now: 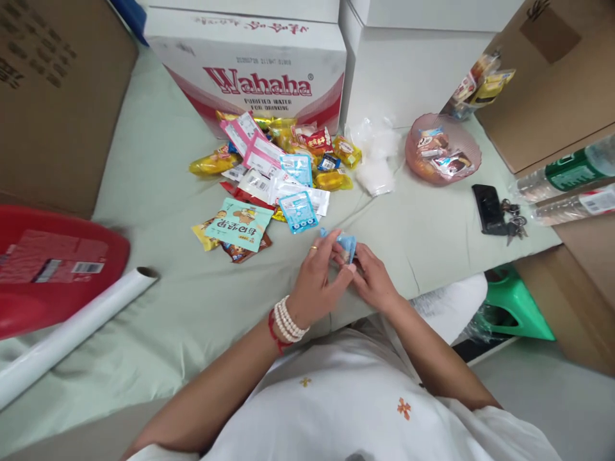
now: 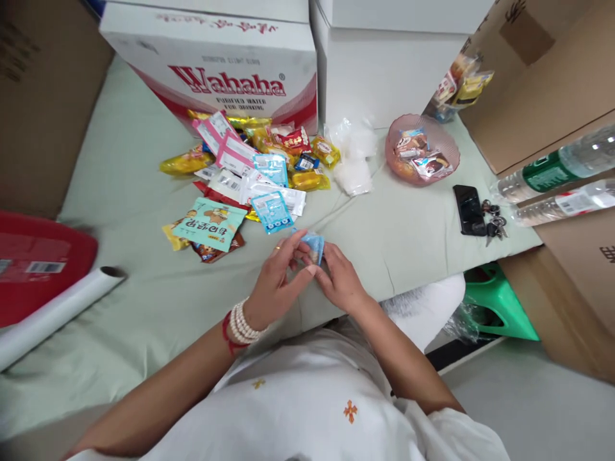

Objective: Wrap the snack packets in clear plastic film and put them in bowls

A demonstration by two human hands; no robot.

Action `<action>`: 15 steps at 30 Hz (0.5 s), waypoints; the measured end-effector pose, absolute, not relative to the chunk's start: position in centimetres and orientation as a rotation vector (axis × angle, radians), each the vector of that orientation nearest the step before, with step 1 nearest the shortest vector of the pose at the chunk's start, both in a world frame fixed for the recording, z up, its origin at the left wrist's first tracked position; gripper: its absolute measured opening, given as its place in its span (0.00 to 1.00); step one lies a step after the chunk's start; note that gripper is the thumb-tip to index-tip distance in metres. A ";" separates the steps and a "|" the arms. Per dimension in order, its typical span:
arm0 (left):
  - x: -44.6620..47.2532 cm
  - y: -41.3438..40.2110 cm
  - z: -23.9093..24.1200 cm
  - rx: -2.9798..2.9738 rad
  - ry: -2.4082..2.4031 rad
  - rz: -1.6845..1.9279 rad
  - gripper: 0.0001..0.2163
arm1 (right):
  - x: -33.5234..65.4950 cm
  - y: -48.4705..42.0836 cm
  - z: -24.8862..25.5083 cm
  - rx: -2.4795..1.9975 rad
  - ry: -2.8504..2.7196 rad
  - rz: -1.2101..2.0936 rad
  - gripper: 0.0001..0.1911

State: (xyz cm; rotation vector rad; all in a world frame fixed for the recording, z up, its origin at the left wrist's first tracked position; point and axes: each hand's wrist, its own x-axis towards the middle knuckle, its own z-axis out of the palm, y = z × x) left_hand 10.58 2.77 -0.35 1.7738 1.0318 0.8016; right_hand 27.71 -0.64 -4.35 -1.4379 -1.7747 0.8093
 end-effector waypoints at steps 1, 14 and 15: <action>10.4 2.7 -0.1 1.802 0.971 0.778 0.28 | 27.9 -0.4 -4.4 -1.454 -1.747 0.835 0.20; -2.8 -2.9 -4.0 2.001 1.547 0.679 0.13 | 56.5 23.0 3.2 -2.194 -0.983 0.086 0.26; -3.6 -3.4 -4.1 2.007 1.582 0.669 0.12 | 57.5 24.5 3.3 -2.259 -1.040 0.088 0.23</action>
